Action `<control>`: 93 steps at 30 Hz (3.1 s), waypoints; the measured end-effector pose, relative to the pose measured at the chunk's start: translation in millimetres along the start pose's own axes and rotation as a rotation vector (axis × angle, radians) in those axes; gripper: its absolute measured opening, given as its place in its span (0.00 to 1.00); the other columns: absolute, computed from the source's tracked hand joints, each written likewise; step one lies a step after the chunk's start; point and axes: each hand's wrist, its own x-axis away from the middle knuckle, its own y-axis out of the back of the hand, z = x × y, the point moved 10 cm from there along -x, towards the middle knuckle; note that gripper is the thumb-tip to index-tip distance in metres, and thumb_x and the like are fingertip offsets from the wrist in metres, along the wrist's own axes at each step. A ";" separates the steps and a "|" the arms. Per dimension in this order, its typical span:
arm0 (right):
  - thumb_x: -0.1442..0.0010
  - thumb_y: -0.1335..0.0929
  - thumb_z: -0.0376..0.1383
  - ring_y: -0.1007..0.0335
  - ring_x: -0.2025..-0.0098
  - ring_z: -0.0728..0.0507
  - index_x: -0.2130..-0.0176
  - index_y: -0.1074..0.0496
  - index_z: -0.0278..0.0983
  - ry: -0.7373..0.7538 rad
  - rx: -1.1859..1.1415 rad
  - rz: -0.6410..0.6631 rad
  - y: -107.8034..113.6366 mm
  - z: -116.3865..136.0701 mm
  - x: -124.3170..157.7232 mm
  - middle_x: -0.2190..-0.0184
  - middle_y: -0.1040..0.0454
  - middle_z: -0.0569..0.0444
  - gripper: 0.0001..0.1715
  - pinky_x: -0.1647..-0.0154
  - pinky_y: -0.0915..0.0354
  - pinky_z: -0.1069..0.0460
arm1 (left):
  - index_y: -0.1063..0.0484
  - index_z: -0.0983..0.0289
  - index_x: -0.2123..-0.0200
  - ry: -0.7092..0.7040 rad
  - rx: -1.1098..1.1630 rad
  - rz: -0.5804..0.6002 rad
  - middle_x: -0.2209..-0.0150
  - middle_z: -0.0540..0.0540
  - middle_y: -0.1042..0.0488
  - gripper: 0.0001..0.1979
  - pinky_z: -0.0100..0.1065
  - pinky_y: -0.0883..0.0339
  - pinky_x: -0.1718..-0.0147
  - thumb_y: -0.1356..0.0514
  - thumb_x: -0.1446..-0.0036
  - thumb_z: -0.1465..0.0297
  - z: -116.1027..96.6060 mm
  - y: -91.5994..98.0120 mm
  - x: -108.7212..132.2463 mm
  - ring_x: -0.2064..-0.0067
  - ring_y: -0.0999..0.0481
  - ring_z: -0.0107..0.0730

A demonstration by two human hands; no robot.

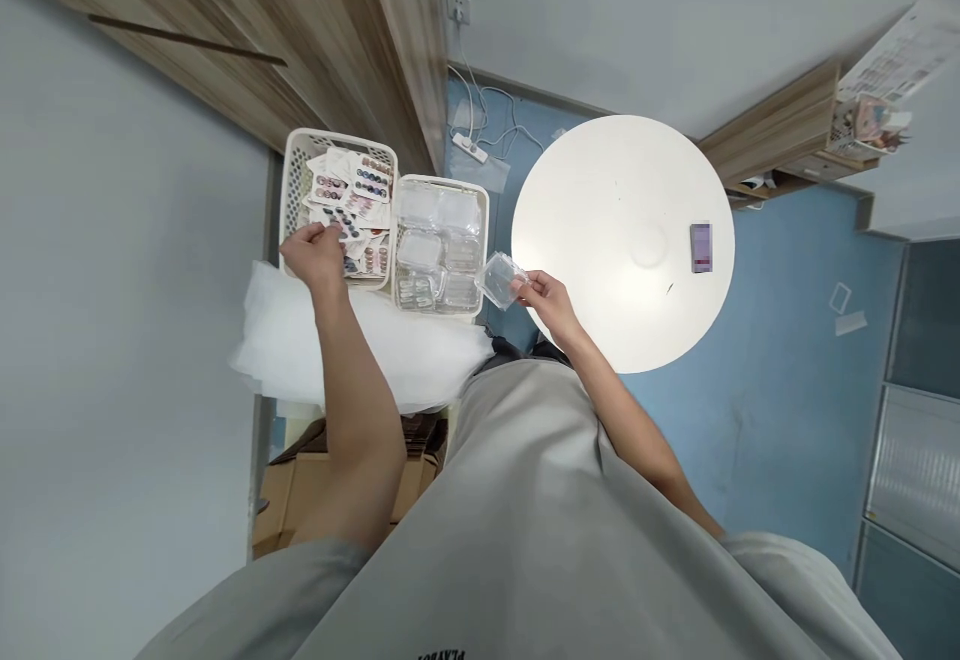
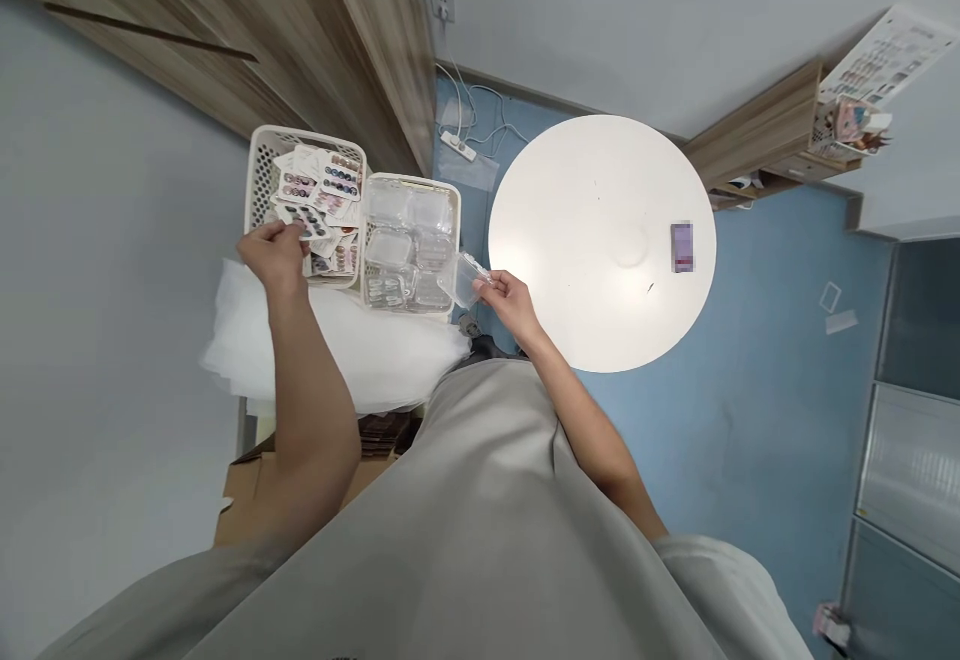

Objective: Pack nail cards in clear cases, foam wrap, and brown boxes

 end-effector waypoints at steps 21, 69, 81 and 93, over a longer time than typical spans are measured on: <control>0.44 0.21 0.64 0.19 0.57 0.43 0.44 0.24 0.45 0.032 -0.209 -0.189 244.7 -42.7 85.5 0.57 0.13 0.52 0.40 0.46 0.26 0.46 | 0.27 0.64 0.66 0.560 0.021 0.658 0.68 0.54 0.22 0.09 0.31 0.20 0.54 0.31 0.35 0.78 71.0 -308.7 349.4 0.64 0.17 0.28; 0.41 0.18 0.60 0.14 0.44 0.31 0.48 0.12 0.42 -0.007 -0.016 0.382 231.9 -28.7 94.4 0.47 0.12 0.47 0.32 0.38 0.19 0.34 | 0.23 0.56 0.30 0.245 0.345 1.169 0.32 0.67 0.22 0.50 0.62 0.27 0.31 0.14 0.56 0.55 -34.3 -233.7 448.9 0.33 0.21 0.67; 0.37 0.25 0.69 0.22 0.72 0.48 0.58 0.23 0.40 0.069 -0.025 0.202 206.6 -8.8 53.1 0.63 0.16 0.52 0.36 0.74 0.27 0.53 | 0.17 0.63 0.41 0.406 0.502 1.120 0.38 0.69 0.17 0.31 0.59 0.28 0.31 0.27 0.36 0.46 -63.5 -228.3 457.2 0.32 0.20 0.63; 0.45 0.20 0.69 0.16 0.62 0.44 0.59 0.19 0.40 -0.049 -0.129 0.220 219.9 -31.9 62.9 0.61 0.16 0.52 0.38 0.57 0.18 0.49 | 0.18 0.60 0.43 0.346 0.389 0.922 0.41 0.63 0.15 0.26 0.48 0.18 0.42 0.25 0.37 0.50 -42.4 -235.6 429.0 0.42 0.13 0.50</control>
